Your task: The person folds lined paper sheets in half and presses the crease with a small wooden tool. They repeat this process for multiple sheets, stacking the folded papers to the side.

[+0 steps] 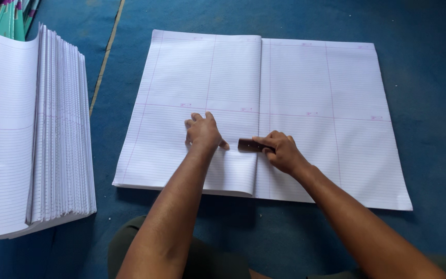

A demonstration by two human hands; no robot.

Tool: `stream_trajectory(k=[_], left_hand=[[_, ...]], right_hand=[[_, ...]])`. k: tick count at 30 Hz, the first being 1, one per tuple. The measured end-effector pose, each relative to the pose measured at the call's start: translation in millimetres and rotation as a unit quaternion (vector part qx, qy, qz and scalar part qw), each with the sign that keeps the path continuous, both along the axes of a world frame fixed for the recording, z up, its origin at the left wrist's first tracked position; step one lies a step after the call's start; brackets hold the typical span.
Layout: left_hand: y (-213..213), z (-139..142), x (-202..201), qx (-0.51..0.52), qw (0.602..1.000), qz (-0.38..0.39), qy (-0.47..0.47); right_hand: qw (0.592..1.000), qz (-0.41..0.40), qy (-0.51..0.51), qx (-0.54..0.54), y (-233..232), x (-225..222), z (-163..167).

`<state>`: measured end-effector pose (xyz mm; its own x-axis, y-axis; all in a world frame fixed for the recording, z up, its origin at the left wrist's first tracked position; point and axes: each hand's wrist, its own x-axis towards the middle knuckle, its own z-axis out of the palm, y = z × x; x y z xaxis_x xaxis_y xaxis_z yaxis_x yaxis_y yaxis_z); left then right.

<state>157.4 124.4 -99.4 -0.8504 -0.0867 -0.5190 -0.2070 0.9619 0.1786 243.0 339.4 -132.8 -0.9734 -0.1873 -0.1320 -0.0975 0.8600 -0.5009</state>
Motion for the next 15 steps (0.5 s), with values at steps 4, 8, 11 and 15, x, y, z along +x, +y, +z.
stream_trajectory(k=[4,8,11,15], left_hand=[[-1,3,4,0.011,1.0,0.01,-0.002],[-3,3,6,0.015,1.0,0.009,-0.001],[-3,0,8,0.015,1.0,0.007,0.002],[-4,-2,8,0.008,1.0,-0.005,0.006]], right_hand=[[0.998,0.016,-0.057,-0.035,0,18,6],[0.995,0.062,-0.076,-0.036,1,34,12],[0.992,0.086,-0.089,-0.033,2,43,15],[0.989,0.076,-0.126,-0.032,2,51,18]])
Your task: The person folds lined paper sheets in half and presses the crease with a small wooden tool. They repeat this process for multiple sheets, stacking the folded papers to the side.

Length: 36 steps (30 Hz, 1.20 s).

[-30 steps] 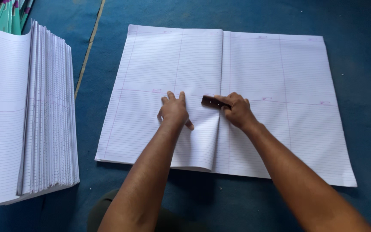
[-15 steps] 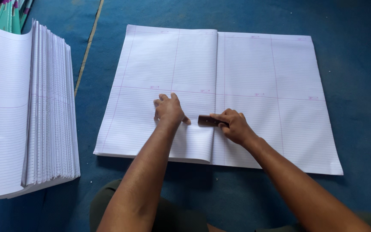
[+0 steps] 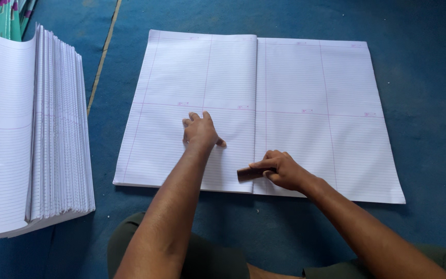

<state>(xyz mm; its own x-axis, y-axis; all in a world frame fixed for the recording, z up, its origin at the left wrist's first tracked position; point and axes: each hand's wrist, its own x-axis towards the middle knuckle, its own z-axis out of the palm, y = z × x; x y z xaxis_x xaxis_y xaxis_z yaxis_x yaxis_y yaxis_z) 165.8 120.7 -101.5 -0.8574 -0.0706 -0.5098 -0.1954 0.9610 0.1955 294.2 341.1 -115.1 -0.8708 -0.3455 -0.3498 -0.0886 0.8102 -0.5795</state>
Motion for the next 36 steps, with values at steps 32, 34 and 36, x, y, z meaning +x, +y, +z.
stream_trajectory(k=[32,34,36], left_hand=[[2,-1,0,0.008,1.0,0.0,0.005],[3,-1,-1,0.008,1.0,0.001,0.001],[4,-2,-1,0.008,1.0,0.002,-0.001]], right_hand=[[0.944,-0.247,-0.147,-0.162,32,-23,-21],[0.927,-0.314,-0.103,-0.176,43,-29,-21],[0.904,-0.385,-0.052,-0.181,59,-34,-23]])
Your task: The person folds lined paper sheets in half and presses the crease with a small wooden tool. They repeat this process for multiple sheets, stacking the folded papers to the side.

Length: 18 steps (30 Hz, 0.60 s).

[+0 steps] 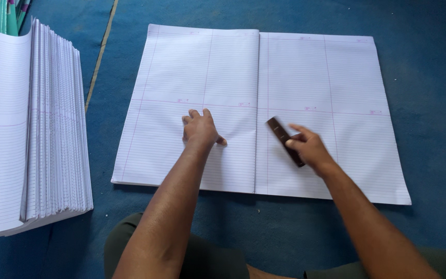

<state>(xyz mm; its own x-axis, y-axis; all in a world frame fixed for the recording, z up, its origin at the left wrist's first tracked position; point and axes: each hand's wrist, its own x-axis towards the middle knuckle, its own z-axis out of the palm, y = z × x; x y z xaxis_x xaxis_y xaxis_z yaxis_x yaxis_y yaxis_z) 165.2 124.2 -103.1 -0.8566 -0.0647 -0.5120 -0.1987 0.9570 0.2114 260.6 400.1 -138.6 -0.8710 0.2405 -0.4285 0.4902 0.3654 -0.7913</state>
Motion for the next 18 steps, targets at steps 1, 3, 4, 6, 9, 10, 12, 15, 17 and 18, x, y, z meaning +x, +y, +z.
stream_trajectory(k=[1,3,4,6,9,10,12,15,17,18], left_hand=[[0,0,0,0.0,1.0,0.0,0.0],[1,1,1,-0.004,1.0,0.001,0.004],[2,1,1,-0.005,1.0,0.002,0.007],[1,3,2,-0.006,1.0,-0.002,0.007],[1,5,1,-0.01,1.0,-0.004,0.0],[2,5,1,-0.012,1.0,-0.005,-0.004],[3,4,0,-0.017,1.0,-0.009,-0.004],[2,1,-1,-0.013,1.0,-0.011,0.006],[0,-1,-2,-0.01,1.0,-0.014,0.012],[1,-2,-2,-0.011,1.0,-0.016,0.012]], right_hand=[[0.999,-0.026,0.028,0.013,9,-2,-2],[0.993,-0.08,0.082,0.041,28,-6,-6],[0.99,-0.105,0.087,0.047,37,-7,-7],[0.981,-0.154,0.098,0.057,53,-7,-8],[0.968,-0.182,0.1,0.141,66,-4,-7],[0.965,-0.187,0.086,0.161,67,-2,-7],[0.958,-0.195,0.059,0.202,66,2,-7],[0.914,-0.134,0.1,0.37,63,9,-9],[0.893,-0.12,0.103,0.421,62,9,-10],[0.882,-0.114,0.105,0.446,62,9,-11]])
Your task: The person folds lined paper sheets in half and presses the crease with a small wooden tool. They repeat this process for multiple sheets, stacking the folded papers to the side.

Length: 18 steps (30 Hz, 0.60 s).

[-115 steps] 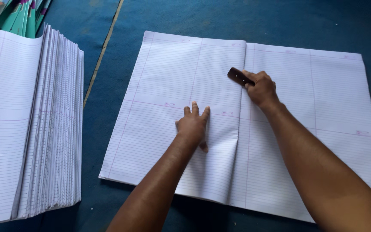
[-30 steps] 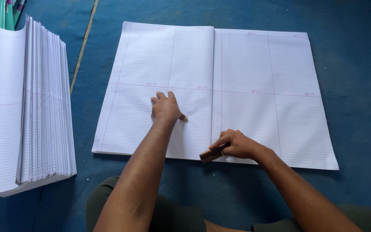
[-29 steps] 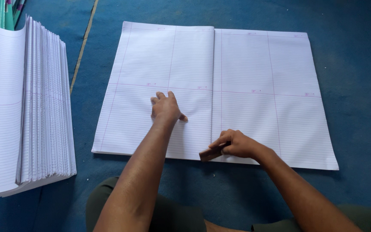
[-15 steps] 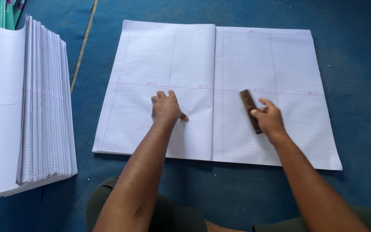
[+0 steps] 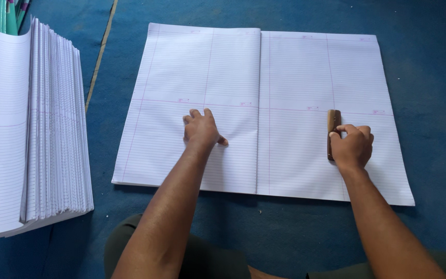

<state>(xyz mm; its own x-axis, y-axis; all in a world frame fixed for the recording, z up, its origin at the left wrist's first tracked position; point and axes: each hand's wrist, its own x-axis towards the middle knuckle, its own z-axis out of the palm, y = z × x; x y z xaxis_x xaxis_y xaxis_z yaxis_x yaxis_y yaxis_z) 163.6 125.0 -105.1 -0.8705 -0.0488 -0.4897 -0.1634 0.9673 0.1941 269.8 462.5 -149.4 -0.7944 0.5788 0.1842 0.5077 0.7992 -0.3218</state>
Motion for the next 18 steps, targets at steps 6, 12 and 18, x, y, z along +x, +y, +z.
stream_trajectory(k=[6,12,18], left_hand=[[-5,-5,-5,0.001,1.0,0.0,0.002],[-10,-16,-9,-0.005,1.0,-0.008,0.009],[-11,-25,-15,-0.011,1.0,-0.012,0.012]], right_hand=[[0.996,0.089,0.022,0.015,-17,-15,-2],[0.969,0.08,-0.001,-0.234,-75,-50,2],[0.902,0.065,-0.021,-0.426,-125,-80,8]])
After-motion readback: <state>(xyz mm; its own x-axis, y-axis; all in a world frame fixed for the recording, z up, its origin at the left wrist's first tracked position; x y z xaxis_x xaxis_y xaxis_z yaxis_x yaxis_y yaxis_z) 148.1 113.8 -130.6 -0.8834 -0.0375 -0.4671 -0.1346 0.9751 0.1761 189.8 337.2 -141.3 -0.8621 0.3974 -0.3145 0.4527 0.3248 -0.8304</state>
